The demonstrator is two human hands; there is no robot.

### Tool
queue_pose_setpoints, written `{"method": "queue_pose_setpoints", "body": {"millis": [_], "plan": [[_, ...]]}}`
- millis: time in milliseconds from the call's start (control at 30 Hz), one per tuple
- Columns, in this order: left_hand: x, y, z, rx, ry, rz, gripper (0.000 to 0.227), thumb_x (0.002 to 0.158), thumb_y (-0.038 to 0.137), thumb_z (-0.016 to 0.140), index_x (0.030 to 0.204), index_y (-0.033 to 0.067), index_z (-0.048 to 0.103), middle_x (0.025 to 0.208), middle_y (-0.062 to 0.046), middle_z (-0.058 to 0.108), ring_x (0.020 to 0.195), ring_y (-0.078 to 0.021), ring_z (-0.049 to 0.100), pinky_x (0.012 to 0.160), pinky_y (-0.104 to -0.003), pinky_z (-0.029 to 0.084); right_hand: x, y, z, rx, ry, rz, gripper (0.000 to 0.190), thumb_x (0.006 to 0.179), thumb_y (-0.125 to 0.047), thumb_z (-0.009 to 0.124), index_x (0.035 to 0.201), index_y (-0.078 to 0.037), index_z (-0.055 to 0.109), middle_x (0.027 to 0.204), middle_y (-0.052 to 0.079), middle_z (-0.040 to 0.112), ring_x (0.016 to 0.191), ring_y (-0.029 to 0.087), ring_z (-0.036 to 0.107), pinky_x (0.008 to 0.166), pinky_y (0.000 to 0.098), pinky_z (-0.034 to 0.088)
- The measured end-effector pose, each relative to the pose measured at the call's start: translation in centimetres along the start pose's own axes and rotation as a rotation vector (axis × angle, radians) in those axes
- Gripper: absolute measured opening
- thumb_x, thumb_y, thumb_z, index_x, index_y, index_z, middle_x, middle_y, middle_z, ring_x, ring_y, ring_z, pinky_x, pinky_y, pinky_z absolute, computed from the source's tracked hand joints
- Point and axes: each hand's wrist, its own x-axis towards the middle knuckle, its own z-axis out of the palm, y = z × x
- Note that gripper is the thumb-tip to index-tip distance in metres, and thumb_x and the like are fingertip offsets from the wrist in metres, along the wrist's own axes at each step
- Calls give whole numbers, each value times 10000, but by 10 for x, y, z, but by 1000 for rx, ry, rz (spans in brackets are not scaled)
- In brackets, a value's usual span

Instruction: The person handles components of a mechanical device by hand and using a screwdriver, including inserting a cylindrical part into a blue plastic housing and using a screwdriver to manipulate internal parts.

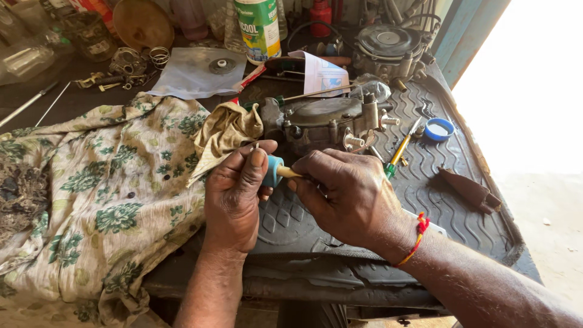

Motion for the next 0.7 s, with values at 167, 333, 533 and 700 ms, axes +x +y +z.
{"method": "queue_pose_setpoints", "body": {"millis": [167,333,533,700], "plan": [[-1,1,4,92,-30,36,343,989,345,708,1175,59,744,859,65,653,719,-16,524,618,-192,428,-1,3,-5,-64,-38,-21,113,889,-118,751,892,-60,654,726,105,626,642,325,657,562,429,506],[-3,2,6,152,-58,81,317,1024,363,641,1146,74,691,869,50,639,715,-23,533,618,-193,451,0,3,-1,-89,-25,-106,146,922,-129,758,916,-39,643,722,124,628,654,341,657,592,440,506],[-6,0,12,283,18,190,298,1094,368,454,1017,106,573,762,35,546,581,-24,500,494,-190,421,2,3,-1,293,-27,89,253,900,-227,724,1036,-30,641,819,103,723,677,238,753,594,336,581],[-8,0,11,392,79,279,338,1140,340,419,989,74,562,777,24,511,608,-39,467,522,-215,405,1,8,-2,49,-181,7,276,961,-287,714,926,-38,601,722,123,629,631,316,672,560,424,513]]}}
